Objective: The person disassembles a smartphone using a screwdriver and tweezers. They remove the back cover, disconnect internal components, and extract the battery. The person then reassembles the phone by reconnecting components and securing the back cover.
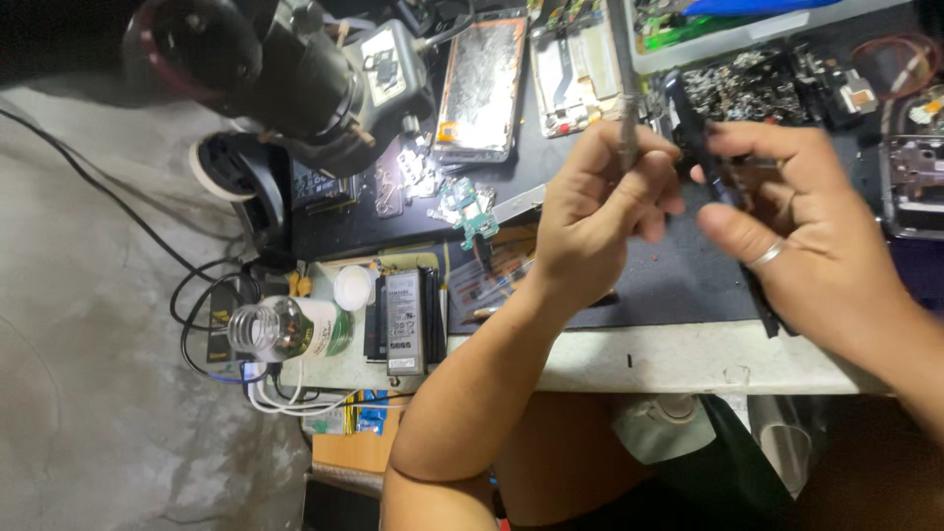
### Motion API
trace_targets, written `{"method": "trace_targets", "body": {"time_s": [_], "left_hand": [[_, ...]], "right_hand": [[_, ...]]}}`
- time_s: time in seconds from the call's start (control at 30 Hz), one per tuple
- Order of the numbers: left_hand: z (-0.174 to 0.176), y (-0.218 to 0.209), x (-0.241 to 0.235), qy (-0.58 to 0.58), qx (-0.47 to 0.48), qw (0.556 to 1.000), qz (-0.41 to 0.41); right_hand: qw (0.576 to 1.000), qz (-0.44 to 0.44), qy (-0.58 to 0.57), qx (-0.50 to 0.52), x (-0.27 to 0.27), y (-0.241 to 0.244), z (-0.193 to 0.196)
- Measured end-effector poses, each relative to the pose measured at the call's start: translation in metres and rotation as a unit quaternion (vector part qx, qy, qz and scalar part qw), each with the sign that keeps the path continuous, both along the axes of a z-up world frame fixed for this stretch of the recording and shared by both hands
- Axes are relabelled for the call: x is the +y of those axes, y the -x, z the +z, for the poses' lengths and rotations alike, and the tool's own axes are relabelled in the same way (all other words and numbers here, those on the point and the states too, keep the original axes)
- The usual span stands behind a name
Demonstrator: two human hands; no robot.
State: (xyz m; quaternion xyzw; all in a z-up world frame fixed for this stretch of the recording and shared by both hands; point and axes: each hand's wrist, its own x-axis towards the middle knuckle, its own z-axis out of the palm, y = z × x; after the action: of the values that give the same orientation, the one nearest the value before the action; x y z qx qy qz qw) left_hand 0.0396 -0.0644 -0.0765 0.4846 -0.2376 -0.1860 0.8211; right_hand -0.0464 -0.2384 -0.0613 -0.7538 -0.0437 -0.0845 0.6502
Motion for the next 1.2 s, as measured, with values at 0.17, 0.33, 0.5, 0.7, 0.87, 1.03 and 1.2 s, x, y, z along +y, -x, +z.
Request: {"method": "trace_targets", "body": {"time_s": [0.17,0.33,0.5,0.7,0.87,1.03,1.2], "left_hand": [[0.005,0.009,-0.001,-0.049,-0.086,0.993,0.059],[0.007,0.012,0.004,-0.097,-0.145,0.982,0.074],[0.007,0.009,-0.002,-0.072,-0.14,0.985,0.069],[0.005,0.008,0.003,-0.052,-0.109,0.992,0.03],[0.005,0.005,0.004,-0.05,-0.117,0.991,0.026],[0.003,0.003,0.005,-0.019,-0.113,0.993,-0.003],[0.006,0.004,0.004,-0.031,-0.116,0.993,0.006]], "right_hand": [[0.999,-0.044,0.002,0.03,0.001,-0.003,-0.004],[0.999,-0.026,-0.027,0.019,0.004,-0.001,-0.003],[1.0,-0.014,-0.025,-0.003,0.005,-0.001,0.001],[0.999,0.01,-0.027,-0.025,0.006,0.0,0.003],[0.998,0.013,-0.037,-0.043,0.005,0.003,0.003],[0.999,0.009,-0.013,-0.045,0.003,0.005,0.002],[0.992,-0.019,0.067,-0.103,0.005,0.007,0.007]]}}
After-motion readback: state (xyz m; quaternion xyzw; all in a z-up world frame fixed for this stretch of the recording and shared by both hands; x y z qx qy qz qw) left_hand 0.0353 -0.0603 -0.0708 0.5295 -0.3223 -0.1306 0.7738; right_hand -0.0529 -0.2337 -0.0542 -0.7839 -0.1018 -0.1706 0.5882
